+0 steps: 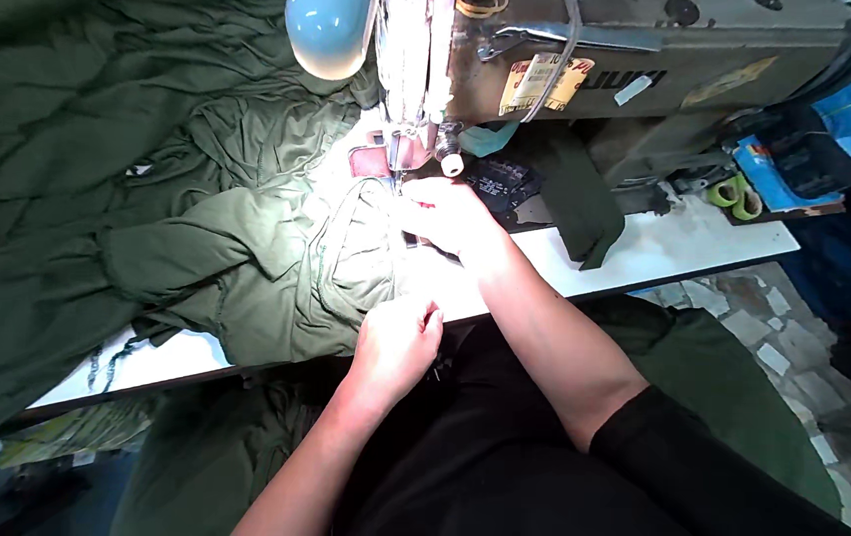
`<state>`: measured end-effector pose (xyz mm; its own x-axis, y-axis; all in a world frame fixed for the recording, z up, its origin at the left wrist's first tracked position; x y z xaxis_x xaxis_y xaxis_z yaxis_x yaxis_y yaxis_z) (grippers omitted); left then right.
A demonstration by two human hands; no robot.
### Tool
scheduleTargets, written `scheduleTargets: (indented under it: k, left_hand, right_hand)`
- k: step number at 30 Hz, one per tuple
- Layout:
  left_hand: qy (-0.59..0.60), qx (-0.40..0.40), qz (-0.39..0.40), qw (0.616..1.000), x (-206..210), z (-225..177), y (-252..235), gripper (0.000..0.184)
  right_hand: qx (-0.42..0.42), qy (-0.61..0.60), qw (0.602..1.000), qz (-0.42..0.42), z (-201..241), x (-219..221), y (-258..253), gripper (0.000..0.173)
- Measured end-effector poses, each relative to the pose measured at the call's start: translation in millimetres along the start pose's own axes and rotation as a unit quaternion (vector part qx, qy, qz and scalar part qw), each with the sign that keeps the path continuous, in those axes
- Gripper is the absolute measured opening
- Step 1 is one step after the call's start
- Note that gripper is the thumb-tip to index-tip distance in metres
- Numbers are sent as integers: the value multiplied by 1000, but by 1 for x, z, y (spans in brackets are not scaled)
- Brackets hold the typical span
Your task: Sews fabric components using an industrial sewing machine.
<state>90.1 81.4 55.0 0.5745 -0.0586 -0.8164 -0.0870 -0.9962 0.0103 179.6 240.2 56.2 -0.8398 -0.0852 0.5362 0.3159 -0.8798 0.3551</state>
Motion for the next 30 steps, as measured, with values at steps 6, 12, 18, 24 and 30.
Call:
scheduleTargets:
  k: [6, 12, 18, 24, 30]
  left_hand:
    - [-42, 68, 156, 985, 9, -14, 26, 25]
    - [-103, 192, -38, 975, -9, -2, 18, 20]
    - [-160, 392, -23, 906, -4, -2, -41, 24]
    - [-136, 388, 5, 911, -6, 10, -39, 23]
    - [-152, 372, 6, 916, -6, 17, -29, 23]
  right_hand:
    - [53, 79, 995, 7, 1, -5, 33, 6]
    - [82, 177, 980, 34, -14, -57, 110, 15]
    - [69, 224, 969, 77, -22, -83, 146, 14]
    - [112, 231, 964, 64, -20, -101, 154, 15]
    - [101, 270, 957, 38, -22, -104, 150, 21]
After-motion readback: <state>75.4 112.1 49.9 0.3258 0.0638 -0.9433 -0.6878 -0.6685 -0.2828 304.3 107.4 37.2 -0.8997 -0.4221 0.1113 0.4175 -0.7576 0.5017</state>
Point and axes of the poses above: each hand's wrist, its own y-axis away from the middle knuckle, its own x-axis out of the palm, z = x × y, the point moved 1 cm from there along -y, towards the middle knuckle, and after that the axes turned 9 degrees about -y, right-handed, at the moved point
